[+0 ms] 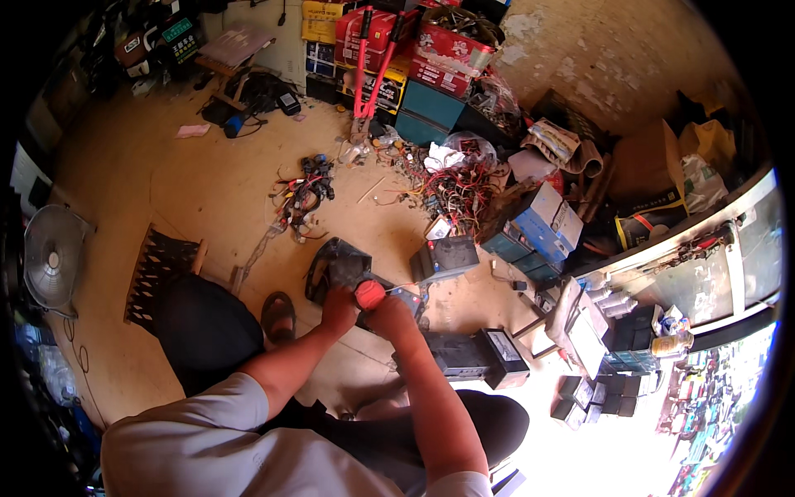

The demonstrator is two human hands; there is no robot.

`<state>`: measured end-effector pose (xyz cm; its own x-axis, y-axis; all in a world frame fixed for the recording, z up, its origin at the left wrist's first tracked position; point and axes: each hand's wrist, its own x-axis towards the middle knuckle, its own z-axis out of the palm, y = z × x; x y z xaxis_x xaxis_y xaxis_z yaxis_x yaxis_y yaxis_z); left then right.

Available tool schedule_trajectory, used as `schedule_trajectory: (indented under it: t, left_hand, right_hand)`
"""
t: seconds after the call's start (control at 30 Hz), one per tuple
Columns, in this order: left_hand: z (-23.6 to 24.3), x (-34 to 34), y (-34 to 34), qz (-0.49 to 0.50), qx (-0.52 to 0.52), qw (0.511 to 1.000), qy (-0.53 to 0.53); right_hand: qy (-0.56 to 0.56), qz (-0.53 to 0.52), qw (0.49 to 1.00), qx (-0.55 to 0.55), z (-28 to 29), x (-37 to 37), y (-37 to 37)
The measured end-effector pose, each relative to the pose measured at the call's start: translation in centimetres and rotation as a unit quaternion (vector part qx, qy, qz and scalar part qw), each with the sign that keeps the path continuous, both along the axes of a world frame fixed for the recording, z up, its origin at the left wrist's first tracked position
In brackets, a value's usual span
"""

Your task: The person uses a power drill to remove screws from a battery case, then uses pliers to pull and cut wires inside the housing.

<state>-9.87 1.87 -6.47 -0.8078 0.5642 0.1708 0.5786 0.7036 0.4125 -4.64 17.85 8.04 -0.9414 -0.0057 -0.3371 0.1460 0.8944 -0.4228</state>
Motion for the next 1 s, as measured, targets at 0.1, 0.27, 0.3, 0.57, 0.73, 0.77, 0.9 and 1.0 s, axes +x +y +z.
schedule_trajectory:
  t: [0.1, 0.27, 0.3, 0.57, 0.73, 0.77, 0.9, 1.0]
  left_hand:
    - [-0.9, -0.2, 0.0, 0.002, -0.004, 0.999, -0.031]
    - [-1.2, 0.0, -0.6, 0.033, 0.009, 0.998, -0.054]
    - [-0.8, 0.2, -0.6, 0.029, 0.018, 0.998, -0.061]
    - [1.6, 1.4, -1.2, 0.103, 0.118, 0.983, -0.098]
    - [-1.6, 3.6, -3.1, 0.243, 0.26, 0.926, -0.125]
    - [-3.3, 3.4, -4.0, 0.272, 0.294, 0.912, -0.094]
    - [-4.1, 2.9, -4.4, 0.382, 0.374, 0.742, -0.404]
    - [-3.3, 2.6, -4.0, 0.386, 0.359, 0.743, -0.411]
  right_hand:
    - [0.005, -0.002, 1.0, -0.006, 0.7, 0.2, 0.0]
    - [-0.098, -0.094, 0.985, -0.104, 7.3, -0.2, -0.9]
    - [-0.109, -0.099, 0.981, -0.123, 8.8, -0.2, -0.7]
    - [-0.045, -0.112, 0.985, -0.123, 8.6, 0.7, 0.1]
    - [0.013, -0.084, 0.986, -0.144, 6.8, 1.2, -1.1]
    - [0.011, -0.059, 0.99, -0.126, 6.8, 0.8, -1.8]
    - [-0.04, -0.049, 0.991, -0.118, 7.2, 0.9, -2.4]
    - [-0.086, -0.069, 0.984, -0.141, 6.4, 0.9, -2.7]
